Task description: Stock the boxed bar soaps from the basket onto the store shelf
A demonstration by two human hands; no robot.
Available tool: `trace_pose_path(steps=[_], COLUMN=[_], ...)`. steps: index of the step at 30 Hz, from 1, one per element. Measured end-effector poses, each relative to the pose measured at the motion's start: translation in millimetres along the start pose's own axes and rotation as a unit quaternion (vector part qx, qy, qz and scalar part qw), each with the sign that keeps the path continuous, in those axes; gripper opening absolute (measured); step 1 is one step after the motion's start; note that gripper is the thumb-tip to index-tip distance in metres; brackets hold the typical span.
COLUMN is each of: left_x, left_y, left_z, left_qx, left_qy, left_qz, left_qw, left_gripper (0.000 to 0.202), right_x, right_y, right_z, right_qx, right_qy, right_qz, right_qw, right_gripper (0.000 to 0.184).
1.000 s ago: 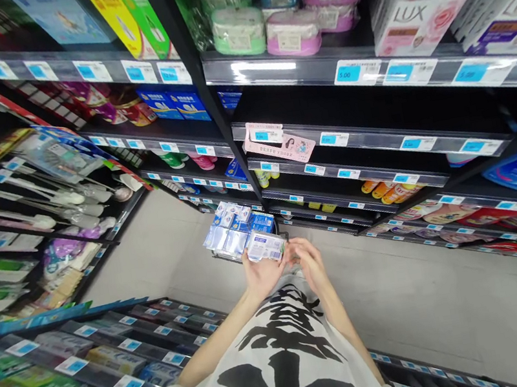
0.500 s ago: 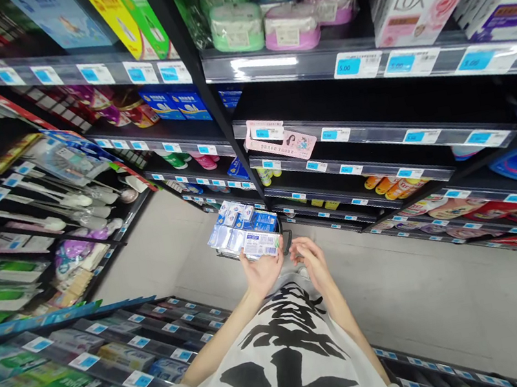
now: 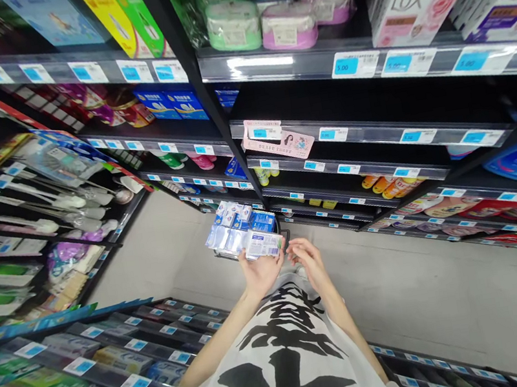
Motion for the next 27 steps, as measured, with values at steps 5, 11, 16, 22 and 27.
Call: trace_pose_path(steps=[5, 11, 16, 22, 27], left_x=[-7.1, -4.0, -2.6, -8.8, -11.4], left_y=[10.0, 9.1, 2.2, 7.3, 13.0], left_z=[-2.9, 3.1, 10.1, 10.9, 12.2], left_qx=[-0.042, -0.088, -0.143, -0.158, -0.168], left_qy=[-0.089, -0.318, -0.397, -0.415, -0.439], left_qz=[-0.195, -0.515, -0.620, -0.643, -0.648], left_qw=[0.976, 0.791, 0.661, 0.624, 0.599], left_gripper=[0.086, 0.099, 0.092, 0.097, 0.098], right_x=[1.3, 5.2, 6.0, 2.9, 1.7], right_y=[-0.6, 1.3, 1.8, 0.9, -0.4], right_z=[0.3, 1.0, 0.6, 4.4, 10.3], right_qx=[-0.017, 0.008, 0.030, 0.055, 0.064], right_qy=[-0.011, -0.034, -0.006, 0.041, 0.087], right_qz=[0.021, 0.055, 0.079, 0.107, 0.147], right_qw=[1.000, 0.998, 0.996, 0.992, 0.983], right_gripper=[0.029, 0.043, 0.049, 0.044, 0.045])
Point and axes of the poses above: each hand's wrist, its own z-axis away from the middle knuckle, its own y-axis out of the back of the hand, x = y × z, the point moved 1 cm from there along -z, towards the middle knuckle, and after that the axes turned 11 degrees about -y, right-handed, at the moved point
